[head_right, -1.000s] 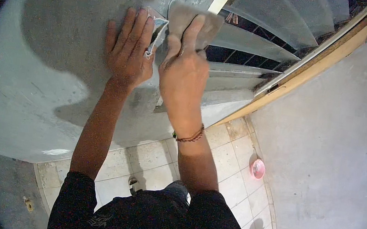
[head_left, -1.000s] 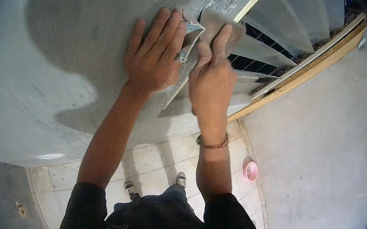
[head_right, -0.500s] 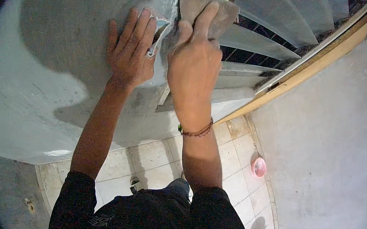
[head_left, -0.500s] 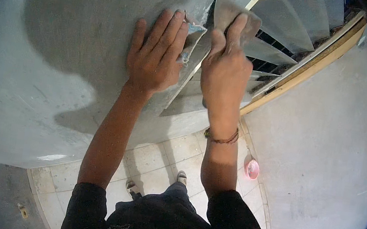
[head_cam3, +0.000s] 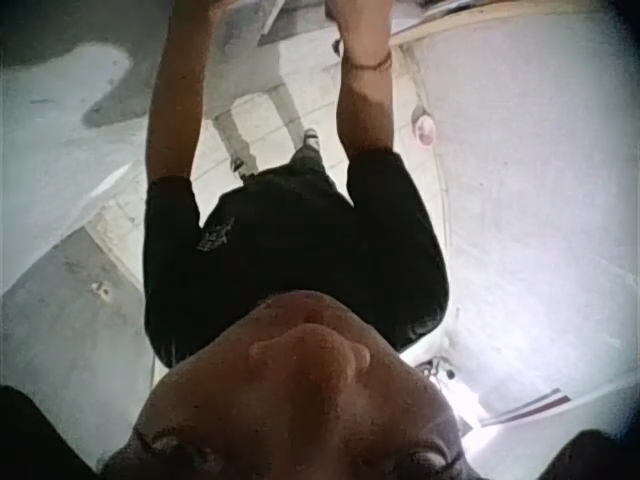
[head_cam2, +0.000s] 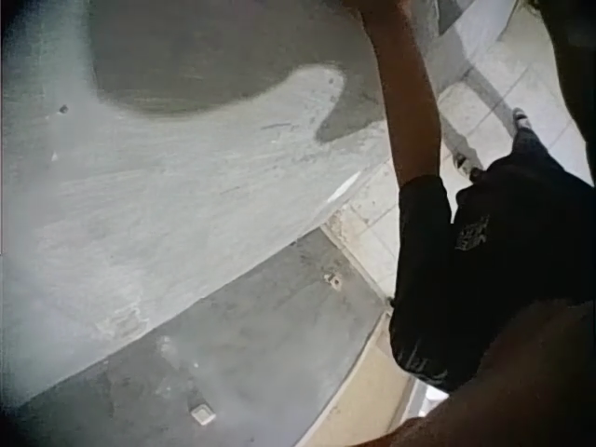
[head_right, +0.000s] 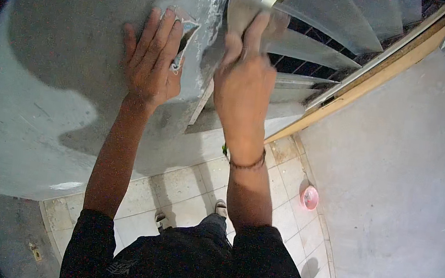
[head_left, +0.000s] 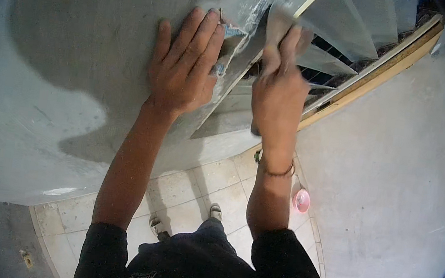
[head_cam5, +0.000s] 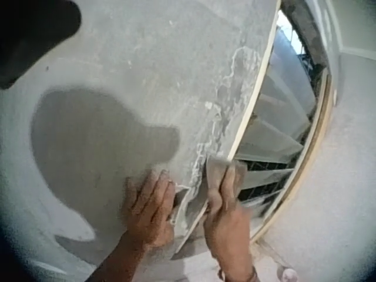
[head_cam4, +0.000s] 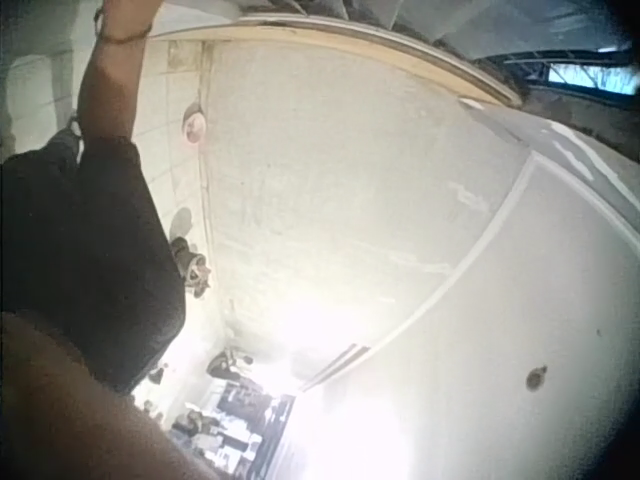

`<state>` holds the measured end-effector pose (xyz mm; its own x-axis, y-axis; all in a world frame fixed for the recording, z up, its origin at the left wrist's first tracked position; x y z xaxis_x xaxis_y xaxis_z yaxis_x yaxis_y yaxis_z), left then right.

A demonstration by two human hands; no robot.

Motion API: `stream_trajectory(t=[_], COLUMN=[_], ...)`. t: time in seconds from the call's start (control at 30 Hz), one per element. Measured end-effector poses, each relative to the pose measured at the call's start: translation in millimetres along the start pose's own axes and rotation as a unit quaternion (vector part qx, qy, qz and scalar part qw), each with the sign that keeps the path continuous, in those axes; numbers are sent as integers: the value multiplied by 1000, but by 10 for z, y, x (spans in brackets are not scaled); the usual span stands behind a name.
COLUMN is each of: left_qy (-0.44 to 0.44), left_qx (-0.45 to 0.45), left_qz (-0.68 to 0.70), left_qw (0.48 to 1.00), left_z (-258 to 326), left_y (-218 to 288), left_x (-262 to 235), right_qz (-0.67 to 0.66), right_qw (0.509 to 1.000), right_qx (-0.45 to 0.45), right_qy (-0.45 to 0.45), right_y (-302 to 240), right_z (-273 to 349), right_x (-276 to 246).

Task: The person is using a putty knife and a cloth to patch a wall near a window frame.

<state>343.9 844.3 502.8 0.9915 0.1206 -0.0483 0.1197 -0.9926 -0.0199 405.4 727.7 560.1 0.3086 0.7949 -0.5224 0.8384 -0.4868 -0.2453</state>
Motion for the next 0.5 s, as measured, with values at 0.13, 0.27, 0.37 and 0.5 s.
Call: stream_trajectory(t=[0.13,0.27,0.37,0.5], left_qy=[-13,-31,-61,-65], left_qx=[-16,-42,-70,-79], left_qz=[-1,-65,-81,-88], left_qw=[1000,996,992,991], left_z=[-10,-60,-111,-121], left_y=[19,70,130,154], left_x=[18,66,138,188], right_qz=[18,21,28,-28], right_qw=[1000,1000,999,998], right_qx=[25,-10,40,-31], right_qy=[-6,2,-2,43], right_y=[-19,2,-26,86], right_z=[-31,107,-108,138], right_x=[-7,74,-43,107])
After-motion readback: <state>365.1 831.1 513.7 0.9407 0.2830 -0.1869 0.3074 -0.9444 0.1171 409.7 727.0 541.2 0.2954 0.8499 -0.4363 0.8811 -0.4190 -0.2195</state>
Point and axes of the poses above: each hand's wrist, its own z-axis away from the middle knuckle, its own x-axis out of the palm, y = z × x, the point moved 5 cm from there along -z, towards the middle knuckle, and after that the axes turned 1 degree about -z, right-handed, at the moved point
